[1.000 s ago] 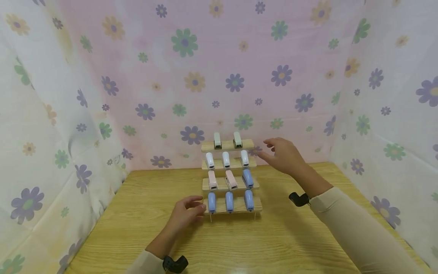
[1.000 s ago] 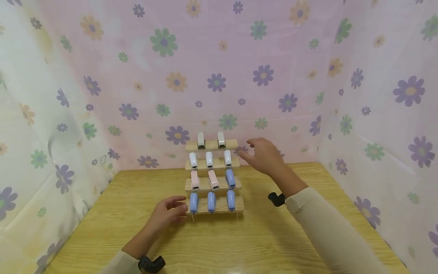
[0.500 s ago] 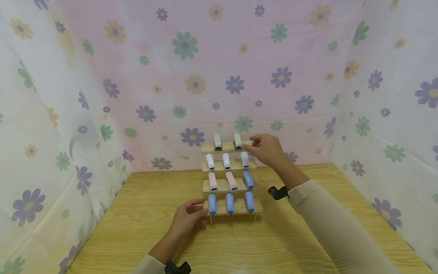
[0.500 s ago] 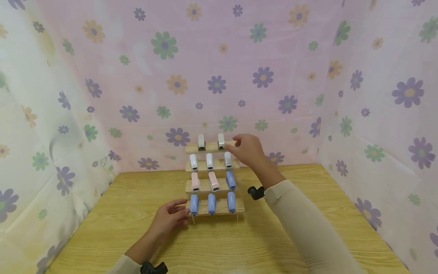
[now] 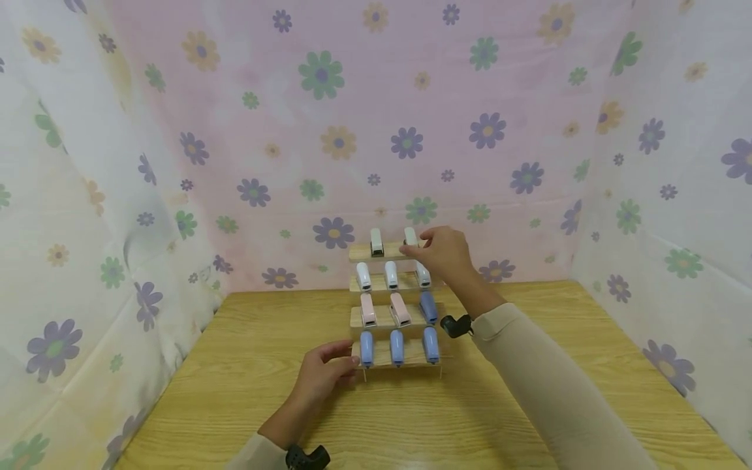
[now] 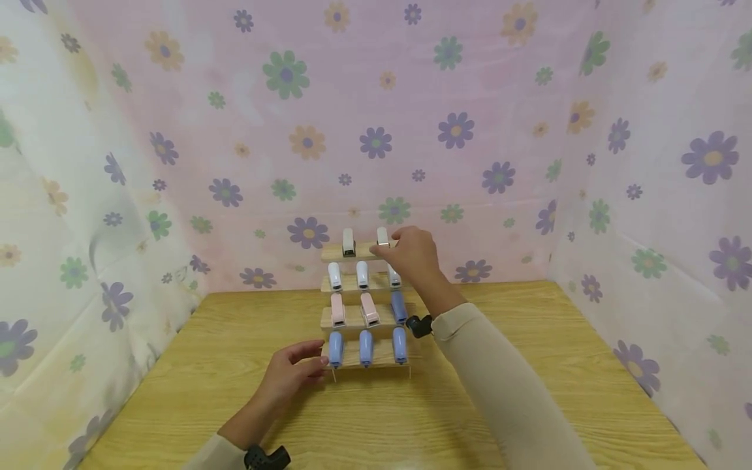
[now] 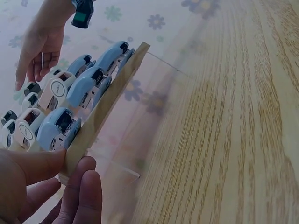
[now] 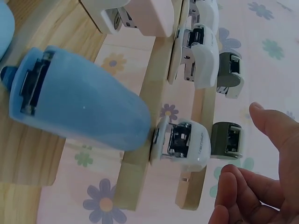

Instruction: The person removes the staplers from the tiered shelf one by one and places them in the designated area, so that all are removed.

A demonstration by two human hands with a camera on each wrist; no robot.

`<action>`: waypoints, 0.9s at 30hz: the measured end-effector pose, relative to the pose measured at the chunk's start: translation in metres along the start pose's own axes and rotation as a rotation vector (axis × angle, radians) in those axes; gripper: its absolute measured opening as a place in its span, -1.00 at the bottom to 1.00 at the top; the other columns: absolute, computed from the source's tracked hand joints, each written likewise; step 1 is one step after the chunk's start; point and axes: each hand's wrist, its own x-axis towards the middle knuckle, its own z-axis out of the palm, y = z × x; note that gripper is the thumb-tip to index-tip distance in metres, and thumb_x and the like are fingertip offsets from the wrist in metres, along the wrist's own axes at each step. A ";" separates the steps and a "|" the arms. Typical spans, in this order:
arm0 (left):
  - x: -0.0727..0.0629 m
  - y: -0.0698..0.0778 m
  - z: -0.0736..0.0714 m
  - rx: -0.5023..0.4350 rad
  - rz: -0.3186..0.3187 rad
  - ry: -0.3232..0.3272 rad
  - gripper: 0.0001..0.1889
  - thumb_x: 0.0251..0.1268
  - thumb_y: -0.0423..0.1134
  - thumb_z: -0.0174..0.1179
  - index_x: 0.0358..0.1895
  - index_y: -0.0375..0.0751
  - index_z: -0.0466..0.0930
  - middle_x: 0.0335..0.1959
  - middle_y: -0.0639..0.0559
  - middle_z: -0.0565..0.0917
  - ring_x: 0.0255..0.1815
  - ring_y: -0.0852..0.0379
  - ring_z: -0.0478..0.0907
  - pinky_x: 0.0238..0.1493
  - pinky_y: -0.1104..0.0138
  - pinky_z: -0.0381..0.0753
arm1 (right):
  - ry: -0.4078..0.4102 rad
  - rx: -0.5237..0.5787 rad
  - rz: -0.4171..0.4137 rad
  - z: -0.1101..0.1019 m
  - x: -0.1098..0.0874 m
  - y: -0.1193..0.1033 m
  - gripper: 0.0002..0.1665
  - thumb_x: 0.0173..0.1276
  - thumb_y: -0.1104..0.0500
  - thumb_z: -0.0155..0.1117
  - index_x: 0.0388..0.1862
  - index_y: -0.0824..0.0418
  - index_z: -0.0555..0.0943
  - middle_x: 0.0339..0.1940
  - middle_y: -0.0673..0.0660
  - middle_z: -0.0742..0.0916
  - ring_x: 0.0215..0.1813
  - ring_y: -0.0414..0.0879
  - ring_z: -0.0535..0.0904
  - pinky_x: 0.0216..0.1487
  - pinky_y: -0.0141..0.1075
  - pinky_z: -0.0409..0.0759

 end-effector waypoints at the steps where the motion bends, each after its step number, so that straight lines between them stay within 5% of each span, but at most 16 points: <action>1: 0.000 0.000 0.000 0.001 0.005 -0.003 -0.42 0.32 -0.29 0.43 0.38 -0.34 0.53 0.29 -0.34 0.56 -0.20 0.02 0.80 -0.12 0.19 0.85 | 0.001 -0.004 0.001 0.001 0.000 0.000 -0.18 0.29 -0.36 0.43 0.29 0.21 0.67 -0.11 0.12 0.80 -0.18 0.01 0.68 -0.23 -0.16 0.71; 10: 0.000 0.001 0.000 0.053 0.072 0.001 -0.53 0.30 -0.33 0.45 0.26 -0.30 0.65 0.38 -0.31 0.52 -0.16 0.04 0.79 -0.11 0.24 0.85 | 0.021 -0.012 -0.008 0.007 0.001 -0.003 -0.32 0.35 -0.21 0.46 0.25 0.21 0.70 -0.09 0.15 0.81 -0.14 0.05 0.70 -0.22 -0.11 0.74; 18: 0.000 0.001 0.002 0.192 0.201 0.008 -0.70 0.32 -0.33 0.42 0.09 -0.30 0.77 0.38 -0.15 0.59 -0.06 -0.02 0.77 -0.12 0.33 0.83 | 0.083 0.007 -0.063 0.009 0.003 -0.001 -0.66 0.37 -0.04 0.47 -0.12 0.20 0.83 -0.30 0.13 0.84 -0.34 -0.01 0.70 -0.44 -0.22 0.67; 27: -0.001 -0.006 0.002 0.123 0.227 0.000 -0.70 0.34 -0.45 0.33 0.12 -0.36 0.74 0.34 -0.20 0.63 0.00 -0.03 0.77 -0.10 0.29 0.84 | 0.132 0.061 -0.029 0.007 0.000 0.009 -0.63 0.34 -0.05 0.47 -0.10 0.21 0.80 -0.24 0.13 0.84 -0.25 0.03 0.72 -0.30 -0.12 0.75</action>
